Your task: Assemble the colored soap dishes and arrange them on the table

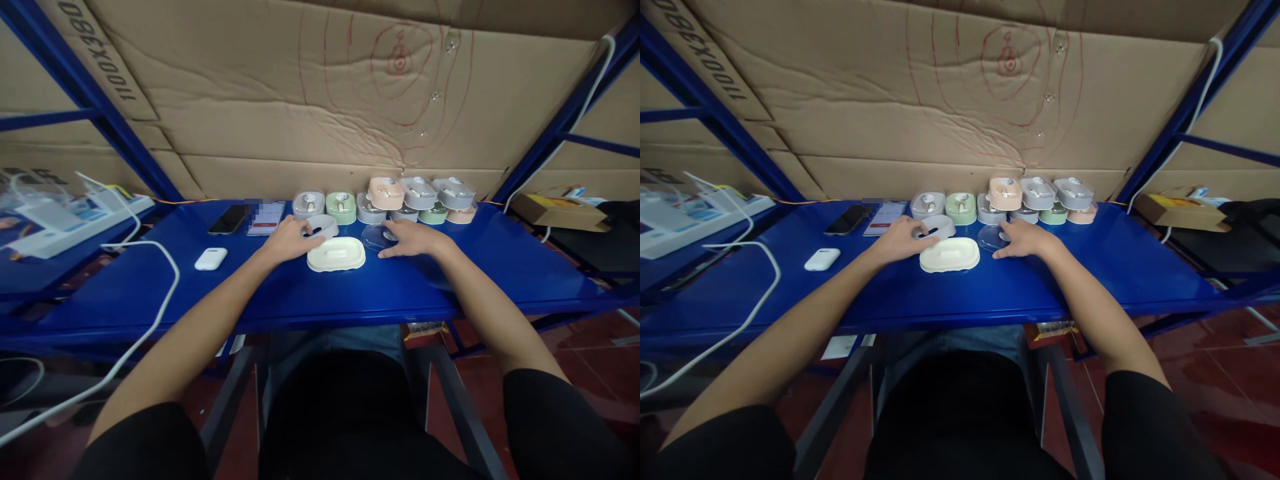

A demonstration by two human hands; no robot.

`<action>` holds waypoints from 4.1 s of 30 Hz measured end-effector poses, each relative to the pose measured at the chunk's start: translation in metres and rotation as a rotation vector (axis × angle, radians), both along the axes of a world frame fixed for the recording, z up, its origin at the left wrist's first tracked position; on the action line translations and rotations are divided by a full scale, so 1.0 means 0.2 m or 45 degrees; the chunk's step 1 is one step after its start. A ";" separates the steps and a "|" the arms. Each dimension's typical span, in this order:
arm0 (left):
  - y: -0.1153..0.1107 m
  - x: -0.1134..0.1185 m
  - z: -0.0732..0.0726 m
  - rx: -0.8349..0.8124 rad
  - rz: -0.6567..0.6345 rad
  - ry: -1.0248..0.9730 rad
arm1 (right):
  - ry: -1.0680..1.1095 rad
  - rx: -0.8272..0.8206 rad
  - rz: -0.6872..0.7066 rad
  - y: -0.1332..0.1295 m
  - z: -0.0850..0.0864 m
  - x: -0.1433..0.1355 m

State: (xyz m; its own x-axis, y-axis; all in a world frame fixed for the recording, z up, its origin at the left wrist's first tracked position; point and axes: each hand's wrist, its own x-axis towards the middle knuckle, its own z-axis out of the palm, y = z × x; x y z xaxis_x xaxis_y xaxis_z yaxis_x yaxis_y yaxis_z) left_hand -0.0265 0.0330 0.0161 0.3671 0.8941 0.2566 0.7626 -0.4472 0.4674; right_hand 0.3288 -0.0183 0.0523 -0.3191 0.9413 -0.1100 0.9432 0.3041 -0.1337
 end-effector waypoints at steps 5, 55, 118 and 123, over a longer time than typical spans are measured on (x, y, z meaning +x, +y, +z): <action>-0.03 0.01 0.04 0.032 -0.030 -0.079 | -0.017 0.012 0.009 0.00 -0.01 0.00; -0.08 0.14 -0.11 -0.196 -0.462 -0.202 | 0.335 0.381 0.427 -0.11 -0.16 -0.31; 0.04 0.00 -0.03 -0.220 -0.599 -0.864 | 0.358 1.059 -0.136 -0.04 0.11 0.05; 0.03 0.02 -0.04 -0.235 -0.567 -0.795 | 0.376 1.337 -0.734 0.15 0.15 0.46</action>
State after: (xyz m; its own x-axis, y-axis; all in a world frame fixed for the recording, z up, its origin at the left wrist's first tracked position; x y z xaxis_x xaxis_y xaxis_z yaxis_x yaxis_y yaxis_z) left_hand -0.0235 0.0390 0.0081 0.5374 0.7452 0.3948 0.1019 -0.5221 0.8468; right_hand 0.4214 0.0115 0.0813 0.2880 0.5411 0.7901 0.9500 -0.0578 -0.3067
